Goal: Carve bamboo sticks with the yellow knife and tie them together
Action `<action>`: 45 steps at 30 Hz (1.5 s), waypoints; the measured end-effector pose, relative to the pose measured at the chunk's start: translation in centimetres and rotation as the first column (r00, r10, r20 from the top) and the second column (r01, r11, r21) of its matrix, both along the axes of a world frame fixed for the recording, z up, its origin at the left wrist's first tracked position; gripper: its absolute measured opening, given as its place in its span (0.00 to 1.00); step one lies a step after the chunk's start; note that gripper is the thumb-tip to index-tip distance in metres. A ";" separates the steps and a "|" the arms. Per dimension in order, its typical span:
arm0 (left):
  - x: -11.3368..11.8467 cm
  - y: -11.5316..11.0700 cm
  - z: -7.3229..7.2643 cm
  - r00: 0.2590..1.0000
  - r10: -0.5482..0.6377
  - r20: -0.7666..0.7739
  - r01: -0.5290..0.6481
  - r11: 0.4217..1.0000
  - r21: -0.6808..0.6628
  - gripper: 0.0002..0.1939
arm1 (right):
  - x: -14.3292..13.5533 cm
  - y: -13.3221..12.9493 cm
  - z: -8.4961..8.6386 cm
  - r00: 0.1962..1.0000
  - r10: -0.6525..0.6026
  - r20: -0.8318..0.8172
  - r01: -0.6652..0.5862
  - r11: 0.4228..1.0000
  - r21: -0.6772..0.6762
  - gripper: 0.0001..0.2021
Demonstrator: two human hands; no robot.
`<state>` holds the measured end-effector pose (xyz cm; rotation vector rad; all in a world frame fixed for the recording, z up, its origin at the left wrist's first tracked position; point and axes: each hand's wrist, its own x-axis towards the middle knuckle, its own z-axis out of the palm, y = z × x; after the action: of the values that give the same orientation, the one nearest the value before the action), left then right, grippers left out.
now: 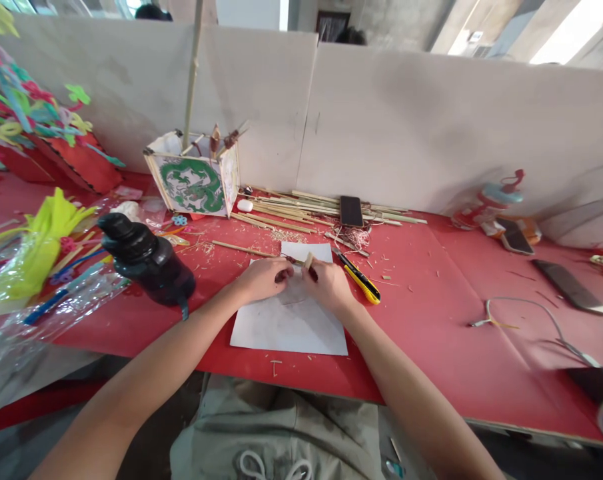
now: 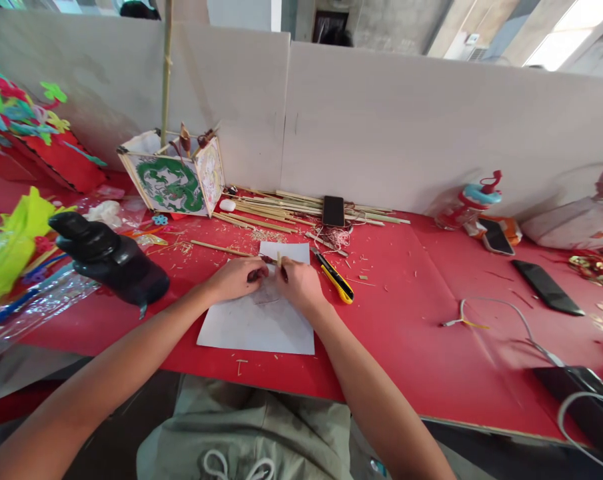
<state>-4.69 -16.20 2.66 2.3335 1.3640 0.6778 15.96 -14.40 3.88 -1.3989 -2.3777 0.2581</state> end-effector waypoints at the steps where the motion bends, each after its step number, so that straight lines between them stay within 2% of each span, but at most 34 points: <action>1: 0.0 0.0 0.1 1.000 -0.011 0.008 0.011 1.000 -0.003 0.10 | -0.3 -0.4 0.1 0.995 0.098 -0.002 -0.098 0.995 -0.016 0.12; 3: -0.1 0.1 0.2 0.999 -0.032 0.018 0.032 0.999 -0.009 0.09 | -0.7 -1.0 0.4 0.970 0.242 -0.002 -0.242 0.969 -0.041 0.12; 4: -0.1 0.1 0.1 0.999 -0.034 0.020 0.034 0.999 -0.010 0.08 | -0.8 -1.1 0.5 0.968 0.251 0.007 -0.251 0.967 -0.053 0.13; 5: -0.1 0.1 0.1 0.999 -0.028 0.021 0.028 1.000 -0.009 0.08 | -0.8 -1.1 0.5 0.977 0.213 0.020 -0.211 0.976 -0.060 0.13; 7: -0.1 0.1 -0.1 1.000 -0.006 0.023 0.006 1.000 -0.004 0.10 | -0.4 -0.5 0.5 0.998 0.043 0.049 -0.041 0.998 -0.054 0.13; 9: 0.0 0.1 -0.3 1.000 0.004 0.028 -0.004 1.000 -0.002 0.10 | 0.2 0.3 0.5 0.992 -0.109 0.062 0.110 0.994 -0.014 0.13; 10: 0.0 0.1 -0.3 0.999 0.003 0.032 -0.003 1.000 -0.002 0.11 | 0.4 0.5 0.4 0.988 -0.142 0.058 0.141 0.990 0.008 0.13; 12: 0.0 0.1 -0.3 0.999 -0.003 0.035 0.003 1.000 0.003 0.11 | 0.5 0.5 0.3 0.995 -0.095 0.035 0.095 0.995 0.015 0.13; 15: 0.0 0.1 0.0 0.999 -0.024 0.029 0.024 1.000 -0.002 0.09 | -0.2 -0.4 0.2 0.990 0.140 -0.009 -0.140 0.990 -0.022 0.12; 17: 0.0 0.1 0.1 0.999 -0.033 0.024 0.033 0.999 -0.011 0.07 | -0.6 -0.9 0.3 0.970 0.242 -0.018 -0.242 0.969 -0.041 0.12; 19: 0.0 0.1 0.1 0.999 -0.027 0.018 0.027 1.000 -0.014 0.07 | -0.7 -0.9 0.3 0.980 0.197 -0.015 -0.198 0.979 -0.050 0.12; 22: 0.0 0.1 -0.2 1.000 -0.007 0.018 0.008 1.000 -0.007 0.11 | -0.2 -0.1 0.1 1.000 -0.004 0.000 0.004 1.000 -0.027 0.13; 24: 0.0 0.1 -0.3 1.000 -0.005 0.021 0.005 1.000 -0.006 0.12 | 0.2 0.4 -0.1 0.997 -0.077 -0.001 0.077 0.997 0.006 0.13; 26: 0.0 0.1 -0.2 1.000 -0.008 0.017 0.008 1.000 -0.001 0.12 | 0.3 0.5 -0.2 0.998 -0.062 -0.006 0.062 0.998 0.008 0.13; 30: 0.0 0.0 0.2 1.000 -0.020 -0.011 0.020 1.000 0.009 0.09 | -0.2 -0.2 0.0 0.992 0.125 -0.006 -0.126 0.991 -0.045 0.12; 32: 0.1 0.0 0.3 0.999 -0.021 -0.024 0.021 1.000 0.011 0.08 | -0.4 -0.5 0.1 0.984 0.180 0.001 -0.180 0.982 -0.058 0.12; 37: 0.0 -0.1 0.3 0.999 -0.007 -0.042 0.007 1.000 0.001 0.07 | -0.4 -0.3 -0.2 0.993 0.113 0.041 -0.109 0.989 -0.097 0.14; 41: 0.0 0.0 0.0 0.999 -0.023 -0.044 0.025 0.999 0.038 0.09 | -0.3 -0.3 -0.3 0.989 0.148 0.027 -0.146 0.987 -0.066 0.14; 45: 0.0 -0.1 0.0 0.999 0.009 0.040 -0.014 0.993 0.114 0.12 | -0.2 -0.3 -0.3 0.986 0.164 -0.007 -0.164 0.983 -0.081 0.12</action>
<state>-4.66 -16.31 2.63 2.3875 1.3557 0.8214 15.72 -14.74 3.59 -1.2370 -2.5114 0.4027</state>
